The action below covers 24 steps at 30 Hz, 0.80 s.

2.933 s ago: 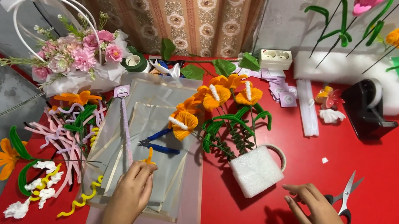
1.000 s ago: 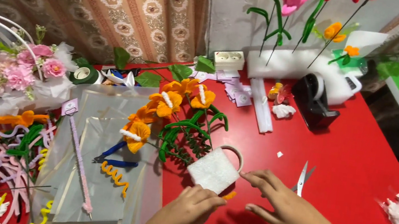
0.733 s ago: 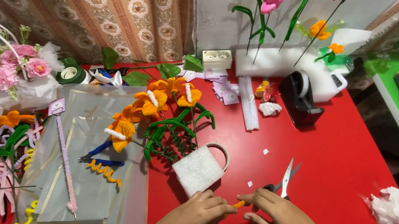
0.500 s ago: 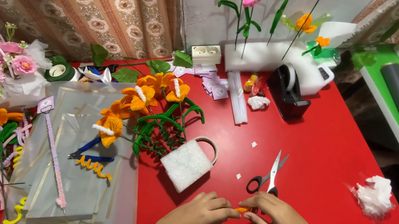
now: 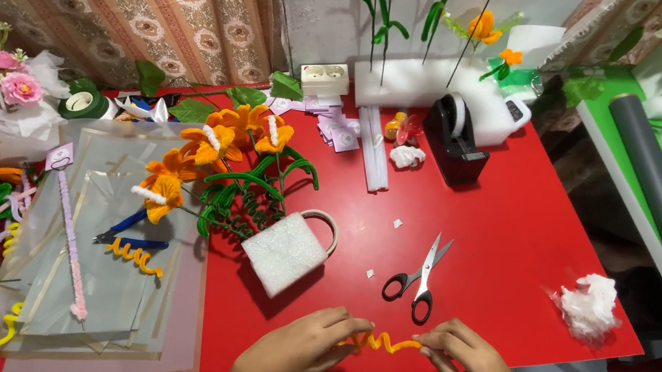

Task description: Assembling artificial flowers and arranging them into a foam base using pliers.

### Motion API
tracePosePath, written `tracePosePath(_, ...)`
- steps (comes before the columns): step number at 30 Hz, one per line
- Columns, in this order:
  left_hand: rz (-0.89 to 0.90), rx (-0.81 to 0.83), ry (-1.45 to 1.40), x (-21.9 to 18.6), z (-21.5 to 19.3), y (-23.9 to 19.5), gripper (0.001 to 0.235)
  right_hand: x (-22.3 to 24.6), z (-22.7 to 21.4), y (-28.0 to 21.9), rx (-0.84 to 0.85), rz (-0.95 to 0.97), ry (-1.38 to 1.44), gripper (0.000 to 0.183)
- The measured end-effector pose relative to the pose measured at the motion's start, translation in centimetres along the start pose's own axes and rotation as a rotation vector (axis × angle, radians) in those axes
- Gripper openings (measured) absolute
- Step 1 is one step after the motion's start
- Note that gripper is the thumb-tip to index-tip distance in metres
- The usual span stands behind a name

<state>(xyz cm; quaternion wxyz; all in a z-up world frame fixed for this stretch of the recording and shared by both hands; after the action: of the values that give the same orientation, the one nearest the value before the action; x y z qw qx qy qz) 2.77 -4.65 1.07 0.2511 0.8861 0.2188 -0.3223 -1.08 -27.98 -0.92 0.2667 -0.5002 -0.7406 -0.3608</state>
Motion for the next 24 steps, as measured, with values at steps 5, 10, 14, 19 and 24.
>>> tracePosePath(5,-0.106,-0.012,0.012,0.9,0.4,-1.2,0.033,-1.2,-0.1,-0.9,-0.033,0.062,-0.008,0.021)
tracePosePath(10,-0.034,-0.041,0.204,2.5,0.0,-2.2,0.018,-0.3,0.6,0.0,0.02,-0.054,0.041,0.022)
tracePosePath(14,-0.079,0.012,0.218,3.7,-0.7,-2.9,0.021,-0.2,0.6,2.4,0.09,-0.013,0.031,0.019)
tracePosePath(19,-0.089,-0.004,0.155,5.2,-2.9,-4.3,0.025,-6.2,-6.4,11.4,-0.079,0.057,-0.006,0.018)
tracePosePath(24,-0.234,-0.006,0.126,7.1,-5.2,-6.4,0.026,-23.5,-13.3,22.9,-0.398,0.259,-0.158,0.043)
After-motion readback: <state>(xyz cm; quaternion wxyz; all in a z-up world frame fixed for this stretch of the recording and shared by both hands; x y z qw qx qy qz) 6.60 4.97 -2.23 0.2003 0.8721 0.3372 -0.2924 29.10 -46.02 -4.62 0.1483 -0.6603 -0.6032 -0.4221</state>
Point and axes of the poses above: each hand's wrist, its own y-axis towards the middle knuckle, its own z-axis out of the palm, x = y × z, the point moved 6 cm from there along y, towards the middle knuckle, and after that the axes turned 4 degrees about -x, right-handed, at the moved point
